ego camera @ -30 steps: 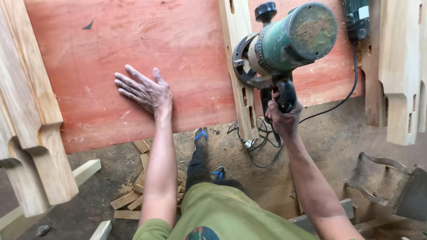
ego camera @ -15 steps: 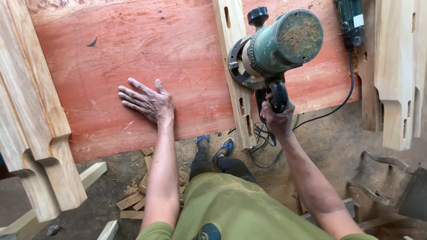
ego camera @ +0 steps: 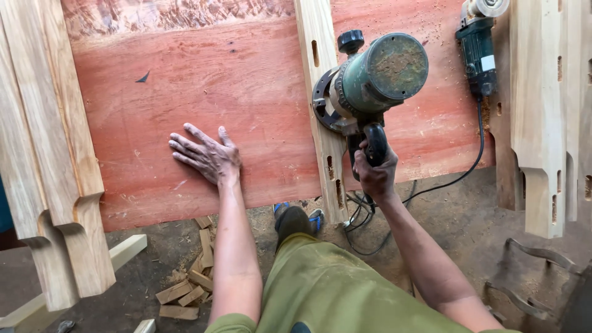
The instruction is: The person uses a handheld router to carve grooves and shapes into a long wooden post with decorative turnings. They then switch to an angle grinder to smooth the carved areas and edges of the post.
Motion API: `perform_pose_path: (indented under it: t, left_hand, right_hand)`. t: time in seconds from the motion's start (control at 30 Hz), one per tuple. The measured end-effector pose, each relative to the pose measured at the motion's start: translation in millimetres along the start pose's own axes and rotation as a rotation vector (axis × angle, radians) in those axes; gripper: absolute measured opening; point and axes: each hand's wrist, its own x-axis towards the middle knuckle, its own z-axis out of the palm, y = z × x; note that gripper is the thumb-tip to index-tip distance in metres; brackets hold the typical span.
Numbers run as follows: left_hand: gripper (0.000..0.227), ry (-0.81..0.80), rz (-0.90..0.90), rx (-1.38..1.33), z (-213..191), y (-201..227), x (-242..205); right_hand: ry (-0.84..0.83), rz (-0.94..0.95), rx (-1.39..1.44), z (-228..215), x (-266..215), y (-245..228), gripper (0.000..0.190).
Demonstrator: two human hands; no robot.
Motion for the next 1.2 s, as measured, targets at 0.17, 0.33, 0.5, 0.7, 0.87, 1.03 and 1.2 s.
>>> perform_pose_path:
  t: [0.17, 0.33, 0.5, 0.7, 0.87, 1.03, 1.2]
  left_hand:
    - [0.078, 0.02, 0.018, 0.013, 11, 5, 1]
    - [0.082, 0.047, -0.009, 0.066, 18, -3, 3]
    - [0.079, 0.068, 0.016, 0.009, 13, 0, 3]
    - [0.078, 0.101, 0.042, -0.025, 9, -1, 1]
    - [0.077, 0.082, 0.038, -0.016, 8, 0, 1]
    - [0.077, 0.093, 0.034, 0.001, 7, 1, 2]
    - [0.077, 0.075, 0.033, -0.001, 3, 3, 2]
  right_hand:
    - [0.044, 0.035, 0.03, 4, 10, 7, 0.011]
    - [0.004, 0.041, 0.004, 8, 25, 9, 0.011]
    - [0.013, 0.015, 0.016, 10, 36, 19, 0.01]
    - [0.054, 0.056, 0.001, 18, 45, 13, 0.01]
    - [0.04, 0.041, -0.003, 20, 58, 18, 0.011]
    - [0.005, 0.028, -0.003, 24, 74, 18, 0.011]
    - [0.006, 0.028, -0.009, 27, 84, 16, 0.01]
